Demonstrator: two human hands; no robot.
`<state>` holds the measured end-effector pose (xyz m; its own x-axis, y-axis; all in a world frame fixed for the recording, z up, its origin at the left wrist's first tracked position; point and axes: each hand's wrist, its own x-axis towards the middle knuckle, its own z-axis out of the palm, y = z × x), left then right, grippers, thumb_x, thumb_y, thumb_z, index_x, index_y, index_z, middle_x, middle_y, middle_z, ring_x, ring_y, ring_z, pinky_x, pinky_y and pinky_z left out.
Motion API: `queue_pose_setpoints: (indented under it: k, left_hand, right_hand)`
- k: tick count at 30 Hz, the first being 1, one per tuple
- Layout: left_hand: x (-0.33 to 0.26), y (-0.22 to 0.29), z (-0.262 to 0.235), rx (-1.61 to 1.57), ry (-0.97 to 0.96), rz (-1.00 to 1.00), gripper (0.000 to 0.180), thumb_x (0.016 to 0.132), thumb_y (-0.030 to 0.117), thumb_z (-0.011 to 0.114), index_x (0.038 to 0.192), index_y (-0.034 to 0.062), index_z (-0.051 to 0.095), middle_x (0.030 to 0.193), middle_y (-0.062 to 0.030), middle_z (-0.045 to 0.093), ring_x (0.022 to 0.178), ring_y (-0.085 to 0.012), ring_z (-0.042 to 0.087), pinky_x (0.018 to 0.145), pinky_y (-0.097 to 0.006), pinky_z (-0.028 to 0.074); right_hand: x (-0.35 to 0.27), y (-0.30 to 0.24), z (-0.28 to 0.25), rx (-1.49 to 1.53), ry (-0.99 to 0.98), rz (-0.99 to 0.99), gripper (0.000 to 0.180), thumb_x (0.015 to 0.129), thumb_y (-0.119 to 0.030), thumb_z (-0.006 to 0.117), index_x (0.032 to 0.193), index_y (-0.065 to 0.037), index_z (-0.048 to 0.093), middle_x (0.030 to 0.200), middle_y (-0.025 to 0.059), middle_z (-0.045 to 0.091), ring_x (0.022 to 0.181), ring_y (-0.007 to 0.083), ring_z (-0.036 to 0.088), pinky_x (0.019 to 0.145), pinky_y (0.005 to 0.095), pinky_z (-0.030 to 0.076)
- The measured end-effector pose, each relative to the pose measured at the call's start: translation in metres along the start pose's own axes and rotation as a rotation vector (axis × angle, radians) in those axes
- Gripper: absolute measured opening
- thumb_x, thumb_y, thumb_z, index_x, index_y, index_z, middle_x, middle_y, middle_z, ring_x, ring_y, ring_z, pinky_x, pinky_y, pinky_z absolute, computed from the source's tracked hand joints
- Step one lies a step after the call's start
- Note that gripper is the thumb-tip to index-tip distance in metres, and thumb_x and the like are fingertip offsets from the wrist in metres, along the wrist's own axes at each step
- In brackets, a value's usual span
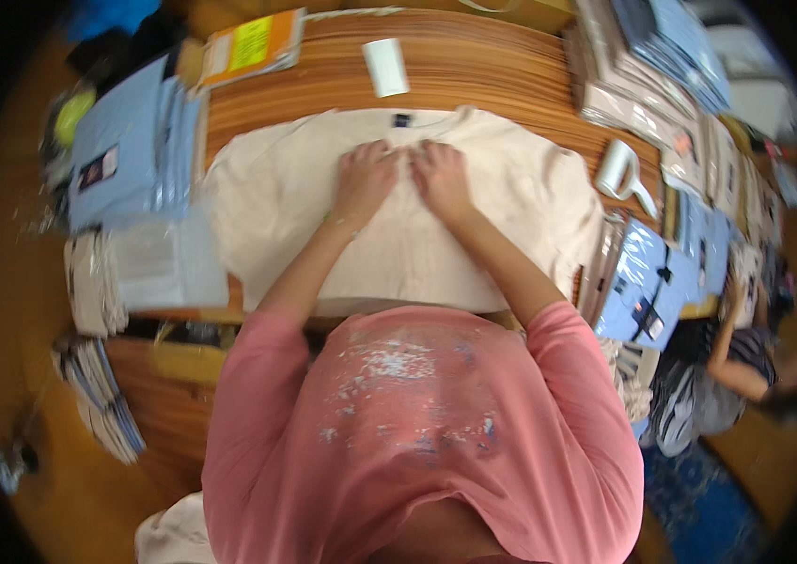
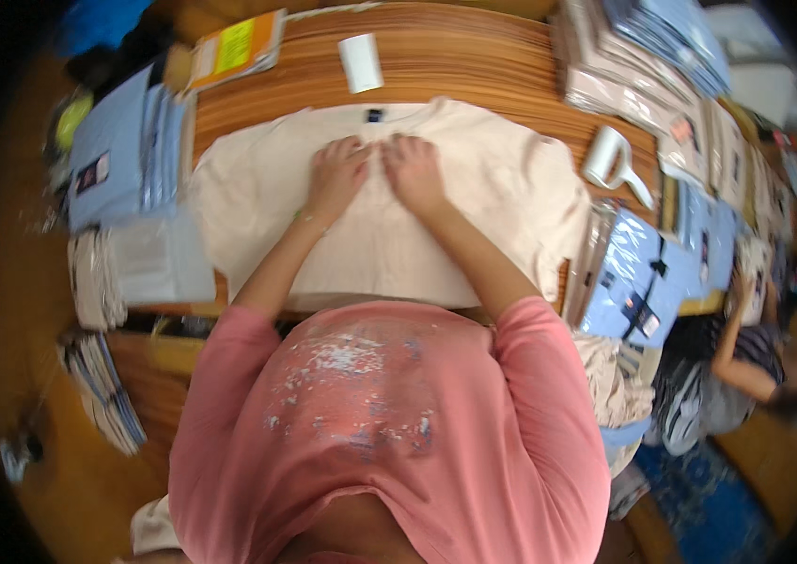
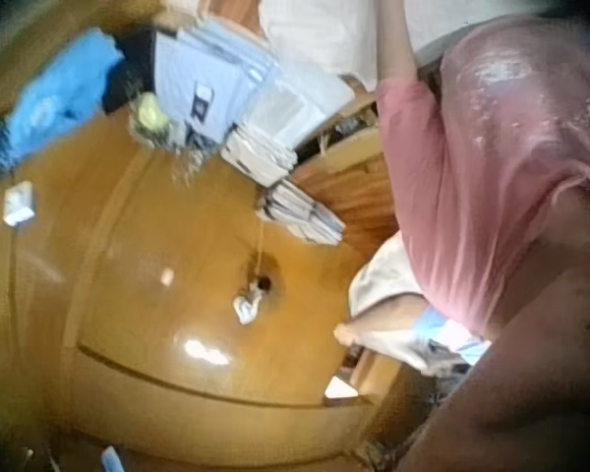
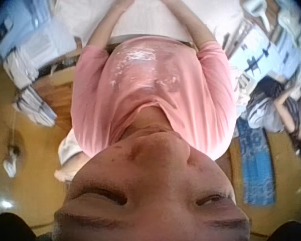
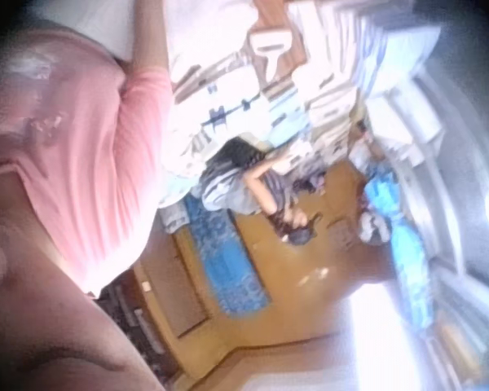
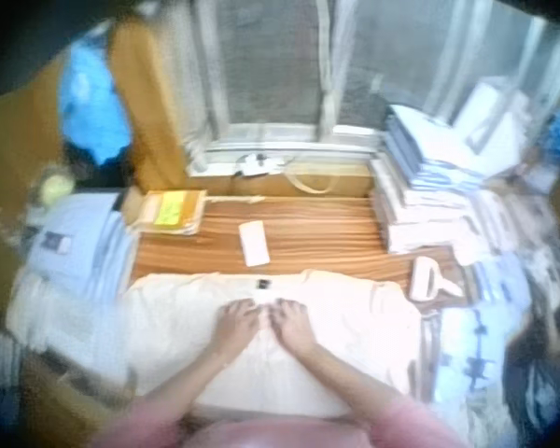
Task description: The person picks up a garment from a pile, lays it flat on a table, attaches a tag using a tagging gun, and folds the garment around a board.
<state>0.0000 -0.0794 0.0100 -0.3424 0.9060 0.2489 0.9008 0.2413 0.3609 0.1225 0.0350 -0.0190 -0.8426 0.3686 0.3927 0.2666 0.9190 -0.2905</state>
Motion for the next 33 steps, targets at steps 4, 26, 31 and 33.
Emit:
queue_pose_setpoints:
  k: [4,26,31,33]
  left_hand:
    - [-0.006,0.002,-0.008,-0.267,0.155,-0.093,0.026,0.080,0.011,0.060,0.106,0.0060,0.060,0.109,-0.0061,0.056,0.102,-0.0236,0.051,0.089,-0.038,0.037]
    - [-0.024,0.011,0.000,-0.240,0.100,-0.318,0.015,0.073,0.022,0.069,0.074,0.0100,0.061,0.085,-0.0026,0.062,0.083,-0.0235,0.053,0.076,-0.036,0.040]
    - [-0.026,-0.003,0.012,-0.447,0.158,-0.394,0.013,0.073,0.019,0.067,0.071,0.0090,0.060,0.074,-0.0033,0.061,0.075,-0.0234,0.055,0.071,-0.037,0.043]
    - [-0.024,0.000,0.010,-0.535,0.180,-0.440,0.011,0.074,0.017,0.066,0.072,0.0080,0.059,0.069,-0.0042,0.061,0.068,-0.0228,0.056,0.065,-0.035,0.045]
  right_hand:
    - [0.007,0.024,-0.045,0.312,0.114,0.151,0.027,0.076,-0.015,0.060,0.102,-0.004,0.059,0.098,0.0147,0.056,0.094,0.0308,0.051,0.082,0.0401,0.040]
    - [-0.061,0.191,-0.154,-0.521,-0.637,0.804,0.031,0.084,-0.019,0.042,0.102,-0.005,0.062,0.102,0.0196,0.063,0.098,0.0357,0.059,0.082,0.0509,0.043]
    - [-0.069,0.209,-0.144,-0.434,-0.417,0.857,0.024,0.082,-0.017,0.049,0.093,-0.002,0.062,0.093,0.0221,0.063,0.091,0.0399,0.060,0.079,0.0461,0.047]
    - [-0.067,0.217,-0.143,-0.383,-0.363,0.874,0.021,0.079,-0.013,0.050,0.092,0.000,0.061,0.094,0.0235,0.062,0.091,0.0409,0.059,0.080,0.0473,0.046]
